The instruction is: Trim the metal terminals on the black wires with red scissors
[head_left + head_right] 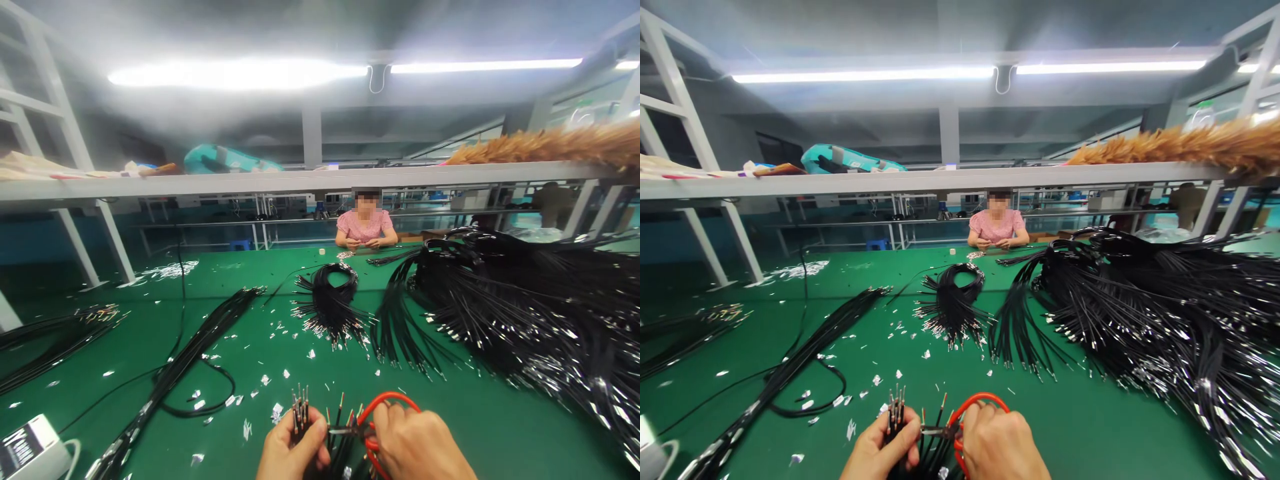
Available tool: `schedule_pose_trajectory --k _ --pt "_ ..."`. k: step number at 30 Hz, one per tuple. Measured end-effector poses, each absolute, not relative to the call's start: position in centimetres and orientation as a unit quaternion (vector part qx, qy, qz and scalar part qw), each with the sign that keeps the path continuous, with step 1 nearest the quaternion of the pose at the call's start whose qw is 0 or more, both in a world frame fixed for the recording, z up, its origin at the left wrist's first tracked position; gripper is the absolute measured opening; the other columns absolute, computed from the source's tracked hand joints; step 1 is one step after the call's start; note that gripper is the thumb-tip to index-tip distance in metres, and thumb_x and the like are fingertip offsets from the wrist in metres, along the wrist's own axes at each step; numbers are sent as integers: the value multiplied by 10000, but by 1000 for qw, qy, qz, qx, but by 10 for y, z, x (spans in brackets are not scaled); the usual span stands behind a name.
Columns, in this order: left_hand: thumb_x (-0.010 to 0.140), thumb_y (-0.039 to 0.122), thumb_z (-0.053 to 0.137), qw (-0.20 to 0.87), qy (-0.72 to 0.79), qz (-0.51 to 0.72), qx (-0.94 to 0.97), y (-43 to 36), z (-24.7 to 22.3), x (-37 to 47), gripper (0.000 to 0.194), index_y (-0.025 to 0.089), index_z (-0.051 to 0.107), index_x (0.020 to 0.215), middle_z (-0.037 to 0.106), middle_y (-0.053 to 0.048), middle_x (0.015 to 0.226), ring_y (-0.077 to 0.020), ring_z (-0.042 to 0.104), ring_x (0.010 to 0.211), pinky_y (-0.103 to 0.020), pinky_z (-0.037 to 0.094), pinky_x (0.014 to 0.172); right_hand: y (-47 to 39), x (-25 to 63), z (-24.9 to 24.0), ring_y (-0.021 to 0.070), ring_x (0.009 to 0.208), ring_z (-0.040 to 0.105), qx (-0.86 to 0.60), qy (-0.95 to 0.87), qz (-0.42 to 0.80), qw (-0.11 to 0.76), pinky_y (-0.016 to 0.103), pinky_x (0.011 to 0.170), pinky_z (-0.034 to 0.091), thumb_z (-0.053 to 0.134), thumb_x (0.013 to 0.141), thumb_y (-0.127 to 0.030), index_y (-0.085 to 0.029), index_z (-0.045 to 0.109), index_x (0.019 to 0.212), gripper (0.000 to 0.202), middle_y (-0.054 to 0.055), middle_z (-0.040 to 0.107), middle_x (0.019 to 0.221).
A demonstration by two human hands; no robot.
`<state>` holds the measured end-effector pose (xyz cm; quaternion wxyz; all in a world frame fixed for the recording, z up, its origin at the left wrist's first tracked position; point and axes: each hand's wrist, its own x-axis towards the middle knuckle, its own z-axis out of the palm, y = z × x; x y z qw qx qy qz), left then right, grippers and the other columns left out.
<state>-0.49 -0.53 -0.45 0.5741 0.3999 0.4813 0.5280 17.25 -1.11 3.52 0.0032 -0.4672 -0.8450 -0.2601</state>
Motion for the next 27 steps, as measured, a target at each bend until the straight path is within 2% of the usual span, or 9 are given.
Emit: schedule_pose_trajectory --k 4,12,19,24,27 --pt "533 452 709 578 476 527 403 -6 -5 -4 362 136 564 631 563 20 370 -83 467 376 -195 363 454 -13 164 48 219 411 556 -467 -840 -274 -26 306 335 110 456 592 1 -191 542 573 211 78 587 521" --pt "550 445 702 566 475 530 416 -6 -8 -3 352 135 561 638 562 20 375 -83 473 382 -192 377 453 -13 160 54 192 384 544 -460 -848 -263 -17 272 328 122 497 543 -1 -172 547 524 179 73 573 486" --pt "564 488 670 529 494 522 452 -7 -11 -3 374 132 568 622 552 18 374 -87 463 382 -193 373 443 -12 149 47 215 356 533 -483 -838 -254 -22 243 294 226 506 536 26 -146 589 514 192 73 559 463" --pt "543 519 667 539 495 520 441 -7 -7 -3 398 142 553 602 559 7 383 -91 464 378 -196 374 424 0 167 35 255 399 579 -533 -828 -173 20 253 316 258 512 495 83 -150 611 497 254 89 614 479" --pt "477 524 705 592 476 506 409 -5 -9 -2 452 136 546 648 593 -1 457 -89 492 363 -197 371 408 11 184 34 239 418 596 -557 -816 -145 53 249 340 271 522 571 32 -166 609 542 218 74 642 501"
